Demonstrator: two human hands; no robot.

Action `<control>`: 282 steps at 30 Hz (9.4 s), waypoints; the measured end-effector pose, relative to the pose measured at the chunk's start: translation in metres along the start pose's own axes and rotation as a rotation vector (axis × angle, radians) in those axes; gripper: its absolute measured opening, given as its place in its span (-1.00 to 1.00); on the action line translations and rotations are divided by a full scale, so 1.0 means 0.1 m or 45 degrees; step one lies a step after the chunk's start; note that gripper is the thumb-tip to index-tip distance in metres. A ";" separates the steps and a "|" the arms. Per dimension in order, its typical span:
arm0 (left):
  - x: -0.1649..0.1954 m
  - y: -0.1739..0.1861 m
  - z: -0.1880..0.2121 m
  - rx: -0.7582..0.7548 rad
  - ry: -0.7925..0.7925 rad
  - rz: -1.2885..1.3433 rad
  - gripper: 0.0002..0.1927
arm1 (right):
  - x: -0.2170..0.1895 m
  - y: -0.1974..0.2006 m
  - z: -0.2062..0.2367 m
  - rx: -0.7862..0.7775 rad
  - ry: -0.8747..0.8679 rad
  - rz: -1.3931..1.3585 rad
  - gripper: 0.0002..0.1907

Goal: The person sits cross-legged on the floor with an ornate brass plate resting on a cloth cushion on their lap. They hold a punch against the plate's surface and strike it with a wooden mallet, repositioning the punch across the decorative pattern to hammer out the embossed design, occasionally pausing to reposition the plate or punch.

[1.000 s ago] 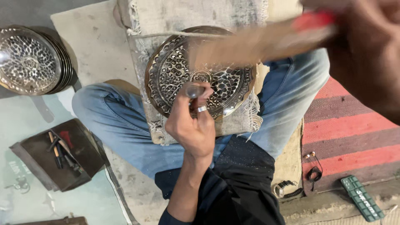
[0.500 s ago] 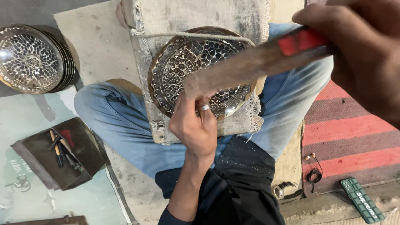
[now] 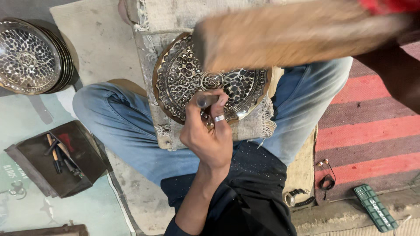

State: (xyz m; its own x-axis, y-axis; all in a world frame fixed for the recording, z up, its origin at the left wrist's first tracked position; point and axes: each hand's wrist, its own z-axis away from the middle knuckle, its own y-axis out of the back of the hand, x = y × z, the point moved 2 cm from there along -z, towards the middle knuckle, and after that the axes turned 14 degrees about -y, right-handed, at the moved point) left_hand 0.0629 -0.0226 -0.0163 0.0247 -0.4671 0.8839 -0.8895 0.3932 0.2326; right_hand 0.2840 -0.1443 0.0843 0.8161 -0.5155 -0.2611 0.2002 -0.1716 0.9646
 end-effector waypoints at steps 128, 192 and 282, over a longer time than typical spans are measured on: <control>-0.01 0.02 0.04 -0.122 -0.003 0.063 -0.73 | -0.42 0.14 -0.23 -0.117 -0.071 0.004 -0.65; 0.00 0.04 -0.02 -0.044 -0.057 -0.008 -0.84 | -0.35 0.14 -0.16 -0.094 0.009 0.137 -0.72; -0.05 -0.02 0.17 -0.102 -0.058 -0.132 -0.83 | -0.50 0.17 -0.11 -0.019 0.338 0.256 -0.55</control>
State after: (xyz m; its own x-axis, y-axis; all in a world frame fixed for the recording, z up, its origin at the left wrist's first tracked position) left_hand 0.0563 -0.0346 -0.0279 0.0922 -0.5429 0.8347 -0.8438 0.4025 0.3550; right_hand 0.2529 -0.1124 0.1144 0.9526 -0.3004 -0.0486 0.0270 -0.0755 0.9968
